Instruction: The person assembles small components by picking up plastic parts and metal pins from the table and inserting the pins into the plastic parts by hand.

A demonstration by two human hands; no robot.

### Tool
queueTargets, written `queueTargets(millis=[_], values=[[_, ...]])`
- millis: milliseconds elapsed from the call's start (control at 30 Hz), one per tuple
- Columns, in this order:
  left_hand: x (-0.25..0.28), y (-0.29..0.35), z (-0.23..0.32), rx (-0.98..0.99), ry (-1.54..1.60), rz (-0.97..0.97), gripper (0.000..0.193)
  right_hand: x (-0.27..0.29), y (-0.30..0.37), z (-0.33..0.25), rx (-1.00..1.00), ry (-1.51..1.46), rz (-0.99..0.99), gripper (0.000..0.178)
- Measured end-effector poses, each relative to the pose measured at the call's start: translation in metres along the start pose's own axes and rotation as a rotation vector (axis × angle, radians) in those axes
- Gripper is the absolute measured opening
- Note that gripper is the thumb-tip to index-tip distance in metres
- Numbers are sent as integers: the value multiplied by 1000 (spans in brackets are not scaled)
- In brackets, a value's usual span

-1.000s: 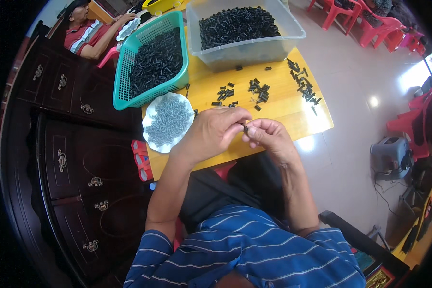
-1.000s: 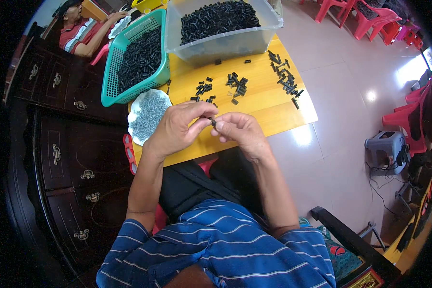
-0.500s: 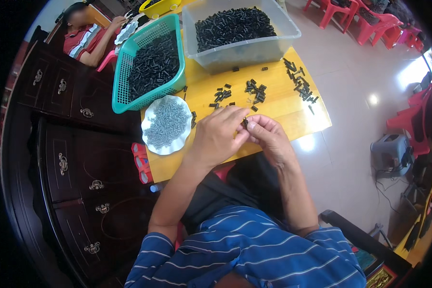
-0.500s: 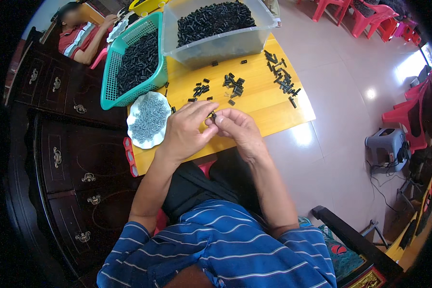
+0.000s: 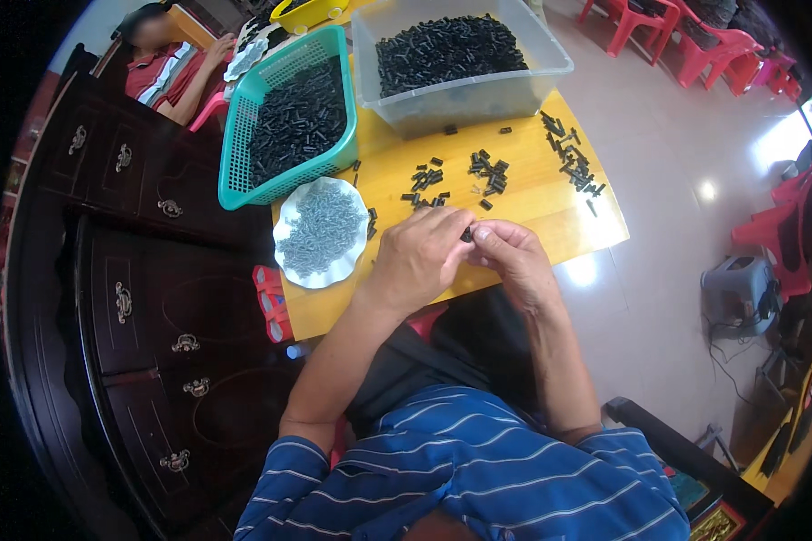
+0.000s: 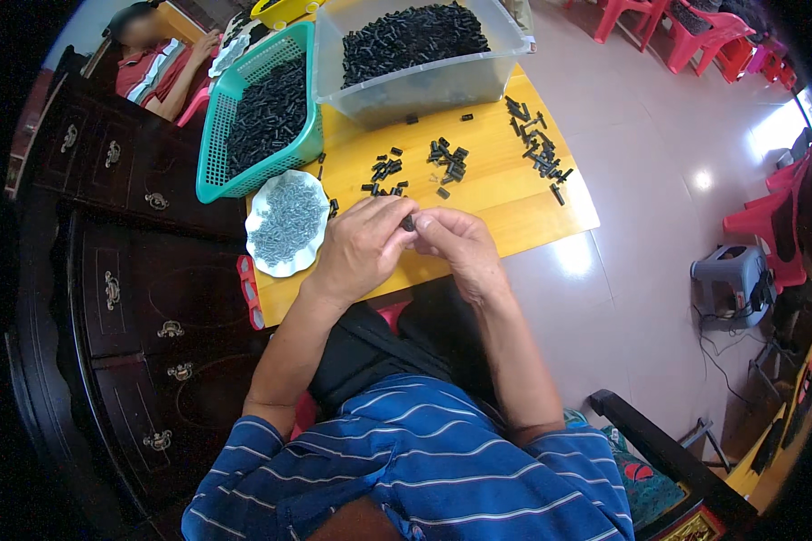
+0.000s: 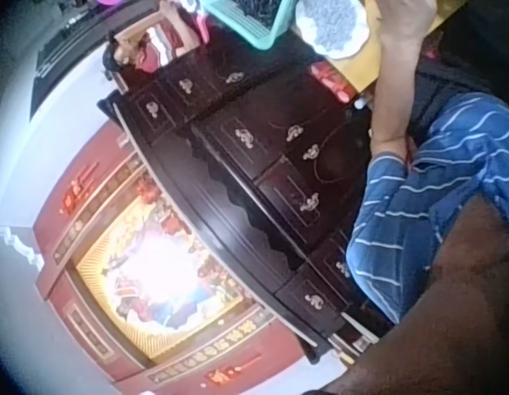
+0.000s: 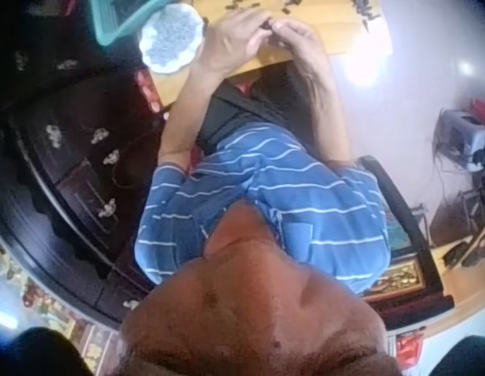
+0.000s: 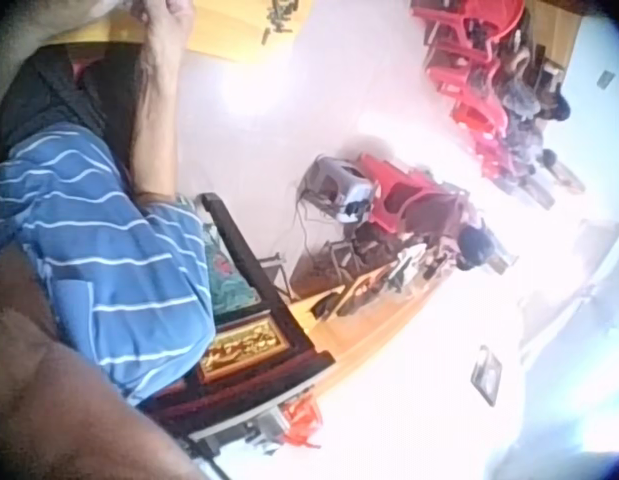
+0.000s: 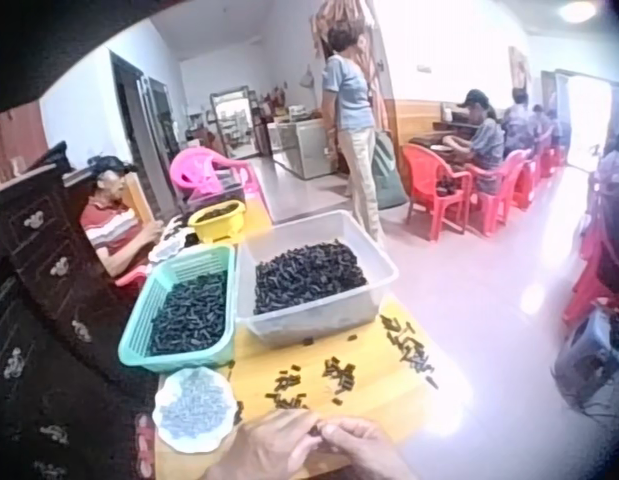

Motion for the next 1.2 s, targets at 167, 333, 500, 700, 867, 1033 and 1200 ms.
queueTargets(millis=[167,333,500,700,867,1033,1200], values=[[1,2,1,-8,19,21,26,-2,1,0,-22,1,23,23],[2,3,5,-32,-9,51,29,-3,0,0,-2,4,-4,21],[4,3,4,70,166,-14,35,-11,4,-14,66,101,-82,17],[11,20,-15,127,370,-102,20,-25,8,-4,-17,225,-239,24],[15,41,-62,324,146,-255,9,-23,6,9,-37,448,-183,30],[122,18,-110,459,-131,306,26,-9,1,9,25,529,-122,28],[111,10,-71,71,-299,380,38,-5,1,9,27,558,-101,25]])
Point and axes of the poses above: each hand's wrist, its own y-axis away from the middle knuckle, its own x-axis out of the back of the hand, z = x × y, the point moved 10 cm from there along -y, towards the middle knuckle, and after that the axes turned 7 degrees about y, right-handed, at the moved point
